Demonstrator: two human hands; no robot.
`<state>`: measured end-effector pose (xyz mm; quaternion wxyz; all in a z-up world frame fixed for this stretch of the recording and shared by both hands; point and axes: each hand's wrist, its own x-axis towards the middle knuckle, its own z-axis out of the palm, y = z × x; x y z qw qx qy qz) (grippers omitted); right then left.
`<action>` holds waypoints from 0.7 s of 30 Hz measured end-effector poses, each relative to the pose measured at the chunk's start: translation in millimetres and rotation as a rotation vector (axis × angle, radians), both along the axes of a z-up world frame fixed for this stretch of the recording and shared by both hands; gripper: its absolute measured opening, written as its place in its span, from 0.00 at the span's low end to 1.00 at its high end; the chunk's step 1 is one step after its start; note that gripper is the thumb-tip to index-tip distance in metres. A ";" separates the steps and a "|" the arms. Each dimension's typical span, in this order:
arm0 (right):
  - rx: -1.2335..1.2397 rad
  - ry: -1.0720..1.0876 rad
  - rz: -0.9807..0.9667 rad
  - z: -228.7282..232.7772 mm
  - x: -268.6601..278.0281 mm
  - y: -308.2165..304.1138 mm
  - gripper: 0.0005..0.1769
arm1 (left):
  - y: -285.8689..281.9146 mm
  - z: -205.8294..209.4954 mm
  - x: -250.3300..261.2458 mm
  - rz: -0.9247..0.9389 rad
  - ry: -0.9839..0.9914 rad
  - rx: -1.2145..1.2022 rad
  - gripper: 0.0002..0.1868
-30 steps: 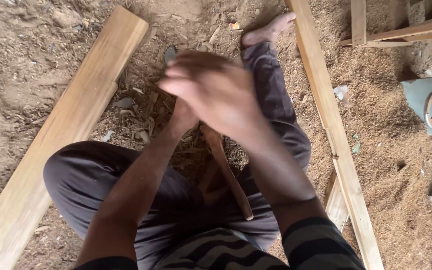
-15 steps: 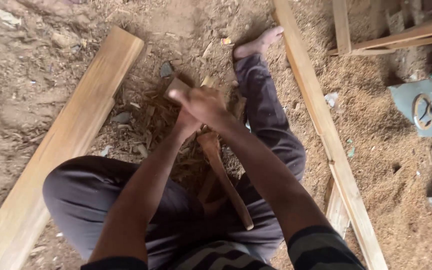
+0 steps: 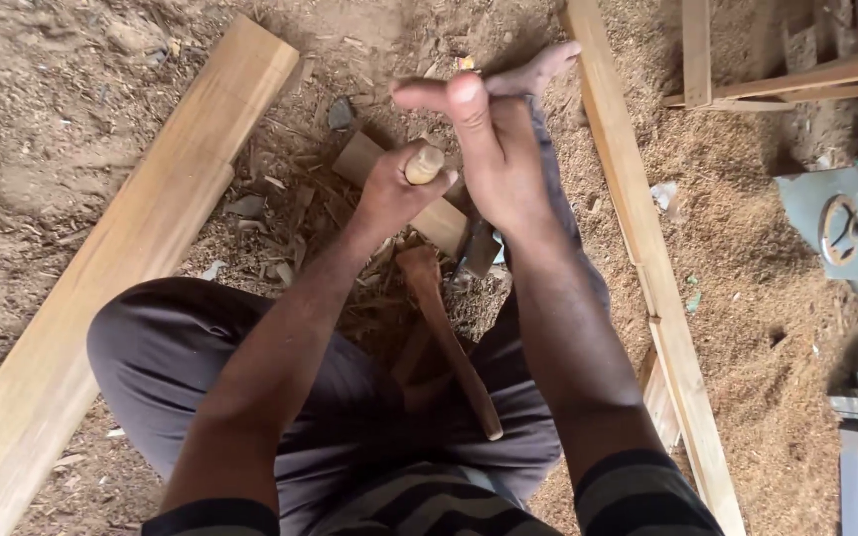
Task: Chiseling a mortise into a piece of wood while sitting on the floor.
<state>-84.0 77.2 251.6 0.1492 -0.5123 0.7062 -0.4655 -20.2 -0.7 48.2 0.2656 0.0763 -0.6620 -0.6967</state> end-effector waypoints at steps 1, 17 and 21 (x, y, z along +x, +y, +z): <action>0.002 -0.001 -0.001 -0.2 -1.2 -4.1 0.44 | 0.1 4.0 2.1 -0.001 -0.001 0.002 0.10; 0.519 0.838 -0.495 -295.2 35.7 -41.5 0.33 | 31.5 -113.7 2.9 -0.403 0.298 0.857 0.15; 0.525 0.587 -0.058 -194.9 -30.8 -19.5 0.49 | 17.0 -78.5 -12.5 -0.190 0.037 0.286 0.12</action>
